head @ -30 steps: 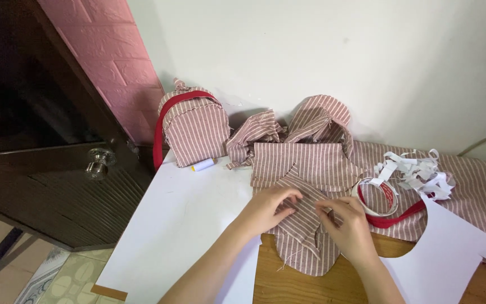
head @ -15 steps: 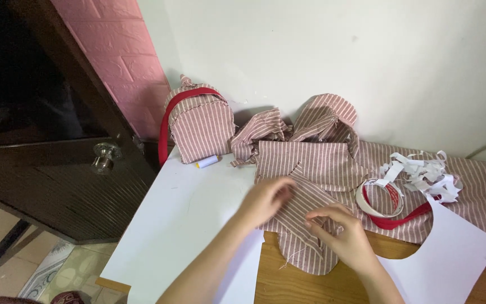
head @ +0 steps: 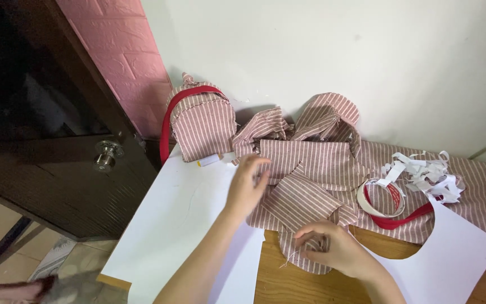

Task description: Preparing and aligning striped fabric pieces on a workshop table for a sewing project, including folding and smoothing the material.

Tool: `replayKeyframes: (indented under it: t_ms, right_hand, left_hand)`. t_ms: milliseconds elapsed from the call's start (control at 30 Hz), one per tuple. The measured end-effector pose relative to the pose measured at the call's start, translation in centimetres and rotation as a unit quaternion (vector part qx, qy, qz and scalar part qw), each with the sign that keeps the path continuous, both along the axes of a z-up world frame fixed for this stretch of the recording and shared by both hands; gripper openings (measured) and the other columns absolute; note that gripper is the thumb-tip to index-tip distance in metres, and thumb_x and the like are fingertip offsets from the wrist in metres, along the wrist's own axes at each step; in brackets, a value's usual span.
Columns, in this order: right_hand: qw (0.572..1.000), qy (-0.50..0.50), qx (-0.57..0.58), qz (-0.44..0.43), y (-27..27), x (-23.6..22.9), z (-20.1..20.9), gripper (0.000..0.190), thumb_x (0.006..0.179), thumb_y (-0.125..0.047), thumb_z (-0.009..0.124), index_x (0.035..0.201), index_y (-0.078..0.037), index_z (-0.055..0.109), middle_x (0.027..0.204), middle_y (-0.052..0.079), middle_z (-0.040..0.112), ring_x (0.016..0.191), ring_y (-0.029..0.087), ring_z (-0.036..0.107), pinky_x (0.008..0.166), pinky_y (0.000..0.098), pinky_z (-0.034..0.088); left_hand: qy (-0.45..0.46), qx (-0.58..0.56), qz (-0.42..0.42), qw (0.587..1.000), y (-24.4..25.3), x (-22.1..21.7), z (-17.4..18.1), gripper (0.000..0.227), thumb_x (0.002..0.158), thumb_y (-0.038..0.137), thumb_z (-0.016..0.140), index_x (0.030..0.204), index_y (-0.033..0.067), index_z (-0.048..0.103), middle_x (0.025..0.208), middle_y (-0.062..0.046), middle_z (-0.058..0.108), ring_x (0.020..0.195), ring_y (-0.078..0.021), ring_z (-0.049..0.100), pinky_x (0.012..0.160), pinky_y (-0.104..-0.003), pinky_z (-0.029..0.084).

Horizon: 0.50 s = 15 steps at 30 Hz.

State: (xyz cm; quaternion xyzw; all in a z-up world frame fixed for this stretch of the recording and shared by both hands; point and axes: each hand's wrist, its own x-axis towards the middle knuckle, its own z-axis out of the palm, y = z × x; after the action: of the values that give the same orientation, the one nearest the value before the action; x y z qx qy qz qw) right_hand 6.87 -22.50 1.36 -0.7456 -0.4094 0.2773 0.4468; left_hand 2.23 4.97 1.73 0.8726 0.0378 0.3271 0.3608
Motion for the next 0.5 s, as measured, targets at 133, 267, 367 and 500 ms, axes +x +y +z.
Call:
replayKeyframes:
  t_ms: [133, 267, 367, 500]
  right_hand:
    - [1.000, -0.001, 0.008, 0.005, 0.0, 0.3, -0.4, 0.034, 0.083, -0.001, 0.088, 0.112, -0.017, 0.086, 0.098, 0.000, 0.092, 0.088, 0.011, 0.089, 0.090, 0.0273, 0.072]
    - [0.998, 0.002, 0.038, -0.046, -0.2, 0.7, -0.2, 0.033, 0.082, -0.003, 0.089, 0.114, -0.014, 0.087, 0.099, 0.003, 0.092, 0.089, 0.014, 0.087, 0.084, 0.0264, 0.072]
    - [0.992, 0.028, 0.051, -0.111, -0.8, 1.7, -1.0, 0.035, 0.082, -0.004, 0.091, 0.116, -0.012, 0.087, 0.097, 0.006, 0.095, 0.081, 0.015, 0.085, 0.071, 0.0258, 0.063]
    - [0.969, 0.097, 0.104, -0.202, -0.6, 1.1, 0.2, 0.034, 0.083, 0.012, 0.084, 0.114, -0.001, 0.087, 0.101, 0.017, 0.094, 0.094, 0.024, 0.087, 0.077, 0.0344, 0.073]
  left_hand:
    - [-0.070, 0.070, -0.083, 0.992, -1.2, 0.9, -1.8, 0.028, 0.099, 0.006, 0.071, 0.126, 0.0090, 0.063, 0.124, -0.011, 0.064, 0.111, -0.0255, 0.066, 0.108, -0.041, 0.057]
    - [-0.015, 0.050, -0.114, 0.992, -2.3, -0.2, -0.7, 0.023, 0.104, 0.014, 0.067, 0.127, 0.0110, 0.067, 0.126, -0.009, 0.065, 0.103, -0.0208, 0.068, 0.096, -0.036, 0.061]
    - [-0.009, 0.037, -0.129, 0.991, -2.7, -0.5, -0.3, 0.021, 0.106, 0.016, 0.066, 0.127, 0.0114, 0.068, 0.126, -0.008, 0.067, 0.111, -0.0238, 0.070, 0.101, -0.040, 0.060]
    - [0.003, 0.057, -0.152, 0.987, -3.2, -0.7, -0.3, 0.021, 0.105, 0.016, 0.067, 0.126, 0.0111, 0.067, 0.126, -0.009, 0.069, 0.113, -0.0250, 0.071, 0.106, -0.042, 0.059]
